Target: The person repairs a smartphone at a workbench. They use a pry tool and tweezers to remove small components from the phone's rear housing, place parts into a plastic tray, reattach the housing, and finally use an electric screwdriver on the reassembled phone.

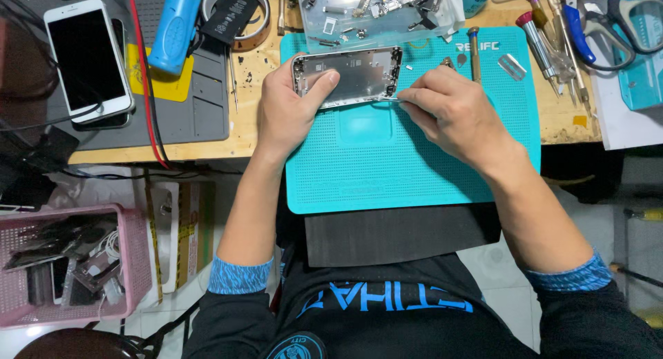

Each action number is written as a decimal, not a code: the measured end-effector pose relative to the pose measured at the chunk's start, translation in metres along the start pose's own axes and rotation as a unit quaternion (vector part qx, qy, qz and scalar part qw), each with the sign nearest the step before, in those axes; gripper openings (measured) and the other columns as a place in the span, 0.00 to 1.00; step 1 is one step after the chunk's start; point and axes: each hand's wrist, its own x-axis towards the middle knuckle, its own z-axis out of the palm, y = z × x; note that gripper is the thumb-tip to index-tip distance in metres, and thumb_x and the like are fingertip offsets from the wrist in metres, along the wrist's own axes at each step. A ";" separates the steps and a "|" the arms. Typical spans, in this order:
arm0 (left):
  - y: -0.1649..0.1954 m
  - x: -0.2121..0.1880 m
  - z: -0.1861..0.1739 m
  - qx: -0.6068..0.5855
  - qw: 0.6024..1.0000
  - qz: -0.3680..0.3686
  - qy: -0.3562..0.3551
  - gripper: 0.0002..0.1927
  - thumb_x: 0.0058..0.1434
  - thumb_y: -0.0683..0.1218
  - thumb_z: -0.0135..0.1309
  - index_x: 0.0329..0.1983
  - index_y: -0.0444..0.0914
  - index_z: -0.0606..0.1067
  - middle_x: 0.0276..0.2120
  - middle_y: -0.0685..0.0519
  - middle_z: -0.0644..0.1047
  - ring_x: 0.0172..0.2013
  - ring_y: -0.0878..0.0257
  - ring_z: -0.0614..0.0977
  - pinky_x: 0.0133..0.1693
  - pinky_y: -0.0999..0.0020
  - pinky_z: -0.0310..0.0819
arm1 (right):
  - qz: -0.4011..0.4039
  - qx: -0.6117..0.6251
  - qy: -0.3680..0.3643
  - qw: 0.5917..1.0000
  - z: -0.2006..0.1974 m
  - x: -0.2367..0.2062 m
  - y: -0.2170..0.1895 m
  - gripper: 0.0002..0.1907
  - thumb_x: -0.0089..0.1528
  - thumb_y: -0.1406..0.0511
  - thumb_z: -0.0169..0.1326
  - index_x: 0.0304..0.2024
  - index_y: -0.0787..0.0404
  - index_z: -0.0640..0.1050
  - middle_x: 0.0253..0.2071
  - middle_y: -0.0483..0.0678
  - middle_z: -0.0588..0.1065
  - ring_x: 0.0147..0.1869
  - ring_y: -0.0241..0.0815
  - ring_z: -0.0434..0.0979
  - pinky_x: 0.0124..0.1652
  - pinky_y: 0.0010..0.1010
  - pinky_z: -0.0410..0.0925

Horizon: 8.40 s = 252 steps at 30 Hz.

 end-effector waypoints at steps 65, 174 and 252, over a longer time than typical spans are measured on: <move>-0.008 -0.006 -0.005 -0.223 0.915 0.128 0.312 0.11 0.72 0.45 0.54 0.48 0.30 0.77 0.40 0.52 0.81 0.39 0.67 0.80 0.43 0.71 0.74 | -0.061 -0.121 0.067 0.989 -0.034 0.048 0.028 0.05 0.64 0.74 0.61 0.42 0.64 0.80 0.42 0.49 0.75 0.49 0.49 0.77 0.47 0.35 0.71; 0.038 -0.025 0.016 0.352 0.929 0.109 -0.035 0.20 0.58 0.51 0.65 0.49 0.35 0.78 0.42 0.44 0.76 0.45 0.45 0.78 0.45 0.52 0.72 | 0.321 -0.070 -0.062 0.943 -0.028 -0.008 0.032 0.11 0.56 0.64 0.65 0.36 0.66 0.84 0.26 0.58 0.78 0.30 0.55 0.80 0.38 0.41 0.73; 0.027 -0.013 0.033 0.391 0.887 0.240 -0.064 0.25 0.41 0.55 0.71 0.28 0.29 0.76 0.34 0.42 0.72 0.37 0.45 0.77 0.38 0.51 0.75 | 0.195 0.139 0.069 0.968 0.037 0.015 -0.018 0.08 0.59 0.70 0.65 0.39 0.68 0.82 0.32 0.54 0.74 0.32 0.48 0.76 0.32 0.36 0.70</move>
